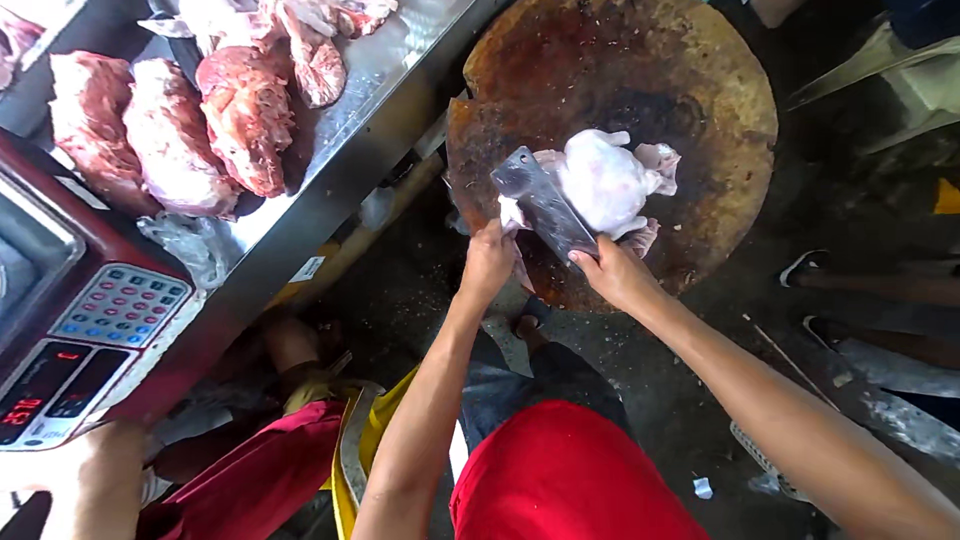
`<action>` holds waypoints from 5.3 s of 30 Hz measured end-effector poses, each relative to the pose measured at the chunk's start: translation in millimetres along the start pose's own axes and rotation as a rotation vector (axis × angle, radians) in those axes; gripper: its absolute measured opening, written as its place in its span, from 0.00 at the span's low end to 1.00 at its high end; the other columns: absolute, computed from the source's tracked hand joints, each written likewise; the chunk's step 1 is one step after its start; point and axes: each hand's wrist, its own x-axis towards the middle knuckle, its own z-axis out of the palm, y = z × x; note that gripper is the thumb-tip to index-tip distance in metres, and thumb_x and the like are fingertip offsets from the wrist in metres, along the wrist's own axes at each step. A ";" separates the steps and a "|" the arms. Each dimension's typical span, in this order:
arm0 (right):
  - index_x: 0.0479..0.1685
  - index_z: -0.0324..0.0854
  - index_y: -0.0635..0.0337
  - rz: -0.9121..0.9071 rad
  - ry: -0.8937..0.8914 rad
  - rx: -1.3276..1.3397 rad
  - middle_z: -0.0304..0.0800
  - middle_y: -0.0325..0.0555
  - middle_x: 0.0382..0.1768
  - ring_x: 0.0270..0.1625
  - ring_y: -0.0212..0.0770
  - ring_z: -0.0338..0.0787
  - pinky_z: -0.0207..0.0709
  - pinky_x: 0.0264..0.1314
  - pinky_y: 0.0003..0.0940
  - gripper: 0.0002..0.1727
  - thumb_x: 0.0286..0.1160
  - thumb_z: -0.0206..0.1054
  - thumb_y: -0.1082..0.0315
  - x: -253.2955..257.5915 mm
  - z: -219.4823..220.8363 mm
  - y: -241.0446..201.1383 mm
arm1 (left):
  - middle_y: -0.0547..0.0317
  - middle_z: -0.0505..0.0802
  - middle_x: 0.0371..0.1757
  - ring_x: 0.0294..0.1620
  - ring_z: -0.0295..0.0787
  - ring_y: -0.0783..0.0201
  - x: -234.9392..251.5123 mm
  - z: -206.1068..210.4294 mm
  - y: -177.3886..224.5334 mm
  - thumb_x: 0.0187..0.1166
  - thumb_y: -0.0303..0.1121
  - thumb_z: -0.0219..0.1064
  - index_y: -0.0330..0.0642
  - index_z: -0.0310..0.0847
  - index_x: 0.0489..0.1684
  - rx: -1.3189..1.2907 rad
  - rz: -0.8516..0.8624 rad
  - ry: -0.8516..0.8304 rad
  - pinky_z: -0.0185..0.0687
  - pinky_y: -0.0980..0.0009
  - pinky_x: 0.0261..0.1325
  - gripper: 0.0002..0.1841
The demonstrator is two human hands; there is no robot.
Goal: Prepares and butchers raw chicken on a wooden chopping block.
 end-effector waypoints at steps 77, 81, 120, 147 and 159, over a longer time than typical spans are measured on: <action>0.74 0.78 0.67 0.332 0.350 0.396 0.92 0.72 0.49 0.54 0.74 0.91 0.78 0.58 0.75 0.28 0.88 0.59 0.53 -125.1 66.7 169.9 | 0.38 0.88 0.65 0.67 0.86 0.55 6.6 -1.4 16.1 0.71 0.20 0.69 0.31 0.90 0.52 -0.263 0.224 0.419 0.85 0.64 0.67 0.13; 0.58 0.85 0.69 0.288 0.360 0.447 0.92 0.69 0.39 0.45 0.68 0.92 0.79 0.51 0.71 0.21 0.84 0.65 0.58 -123.8 49.0 167.4 | 0.43 0.92 0.54 0.52 0.91 0.62 15.9 -5.7 14.7 0.69 0.17 0.66 0.29 0.90 0.48 -0.216 0.378 0.452 0.88 0.70 0.52 0.12; 0.68 0.79 0.58 -0.370 0.075 -0.479 0.91 0.65 0.53 0.57 0.68 0.91 0.80 0.58 0.68 0.21 0.91 0.49 0.58 26.2 -58.7 -35.6 | 0.45 0.95 0.41 0.50 0.94 0.43 -60.9 43.1 87.0 0.85 0.47 0.51 0.42 0.89 0.41 0.717 0.239 -0.332 0.83 0.41 0.47 0.22; 0.67 0.84 0.52 0.223 0.116 -0.285 0.93 0.64 0.49 0.56 0.68 0.92 0.80 0.56 0.70 0.18 0.84 0.61 0.58 -17.8 -20.2 16.3 | 0.41 0.93 0.39 0.46 0.93 0.39 -62.2 -43.7 39.9 0.85 0.42 0.47 0.40 0.86 0.42 0.729 0.532 -0.740 0.81 0.39 0.43 0.21; 0.45 0.86 0.57 0.042 0.318 -0.209 0.92 0.56 0.32 0.40 0.63 0.93 0.81 0.40 0.67 0.13 0.79 0.68 0.56 -5.5 -0.7 -64.5 | 0.40 0.92 0.42 0.50 0.91 0.39 -51.4 -57.6 42.8 0.85 0.41 0.48 0.37 0.84 0.43 0.750 0.585 -0.850 0.80 0.39 0.46 0.19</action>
